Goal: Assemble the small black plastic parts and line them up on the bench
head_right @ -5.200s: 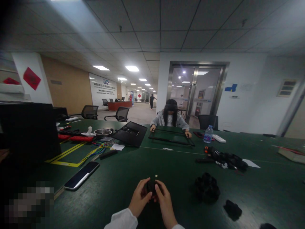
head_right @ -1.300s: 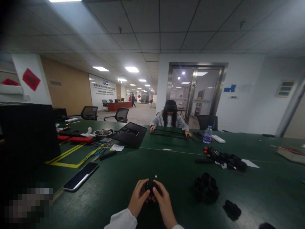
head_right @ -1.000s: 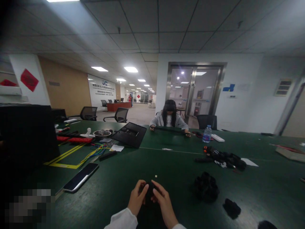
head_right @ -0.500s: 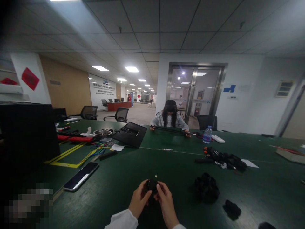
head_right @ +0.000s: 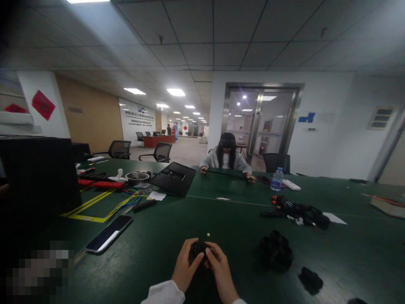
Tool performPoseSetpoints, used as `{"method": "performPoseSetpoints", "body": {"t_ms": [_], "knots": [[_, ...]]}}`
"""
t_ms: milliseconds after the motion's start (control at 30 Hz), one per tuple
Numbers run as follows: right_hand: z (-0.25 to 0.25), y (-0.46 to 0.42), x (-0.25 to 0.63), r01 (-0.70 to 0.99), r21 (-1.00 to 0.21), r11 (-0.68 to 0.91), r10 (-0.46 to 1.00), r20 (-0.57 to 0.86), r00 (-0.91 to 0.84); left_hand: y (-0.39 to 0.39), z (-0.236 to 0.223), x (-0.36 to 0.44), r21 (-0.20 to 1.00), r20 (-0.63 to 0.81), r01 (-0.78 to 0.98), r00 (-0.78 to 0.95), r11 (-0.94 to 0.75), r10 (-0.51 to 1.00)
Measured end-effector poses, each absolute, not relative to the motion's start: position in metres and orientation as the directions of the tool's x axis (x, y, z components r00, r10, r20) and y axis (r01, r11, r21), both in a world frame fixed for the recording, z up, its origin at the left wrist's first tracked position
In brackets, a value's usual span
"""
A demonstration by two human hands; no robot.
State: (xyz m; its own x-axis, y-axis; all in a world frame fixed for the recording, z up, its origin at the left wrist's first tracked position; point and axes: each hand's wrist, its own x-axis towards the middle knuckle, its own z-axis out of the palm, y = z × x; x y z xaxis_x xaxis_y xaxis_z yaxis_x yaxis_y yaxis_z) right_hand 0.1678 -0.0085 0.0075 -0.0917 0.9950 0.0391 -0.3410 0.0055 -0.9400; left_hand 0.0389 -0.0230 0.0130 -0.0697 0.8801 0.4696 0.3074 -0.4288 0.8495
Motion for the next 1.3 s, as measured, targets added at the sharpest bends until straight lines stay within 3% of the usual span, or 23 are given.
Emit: {"method": "performPoseSetpoints", "body": {"t_ms": [200,400,667,867,1100,1300], "knots": [[0.006,-0.01,0.167,-0.313,-0.95,0.001,0.994,0.034,-0.099,-0.023,0.013,0.035,0.818,0.503,0.33,-0.014,-0.471,0.864],[0.008,-0.01,0.167,-0.404,-0.915,-0.022,0.998,0.001,-0.057,-0.023,0.008,0.035,0.812,0.513,0.281,0.074,-0.511,0.855],[0.012,-0.013,0.169,-0.309,-0.951,-0.022,0.994,0.013,-0.111,-0.02,0.011,0.034,0.884,0.407,0.283,-0.076,-0.372,0.91],[0.013,-0.014,0.169,-0.259,-0.966,0.022,0.989,0.059,-0.136,-0.017,0.004,0.033,0.904,0.346,0.29,-0.067,-0.313,0.936],[0.01,-0.011,0.17,-0.378,-0.926,-0.028,0.997,0.004,-0.083,-0.014,-0.002,0.037,0.951,0.262,0.168,0.018,-0.261,0.965],[0.013,-0.01,0.172,-0.434,-0.899,-0.055,0.998,-0.039,-0.044,-0.016,-0.002,0.037,0.92,0.339,0.186,0.061,-0.344,0.939]]}}
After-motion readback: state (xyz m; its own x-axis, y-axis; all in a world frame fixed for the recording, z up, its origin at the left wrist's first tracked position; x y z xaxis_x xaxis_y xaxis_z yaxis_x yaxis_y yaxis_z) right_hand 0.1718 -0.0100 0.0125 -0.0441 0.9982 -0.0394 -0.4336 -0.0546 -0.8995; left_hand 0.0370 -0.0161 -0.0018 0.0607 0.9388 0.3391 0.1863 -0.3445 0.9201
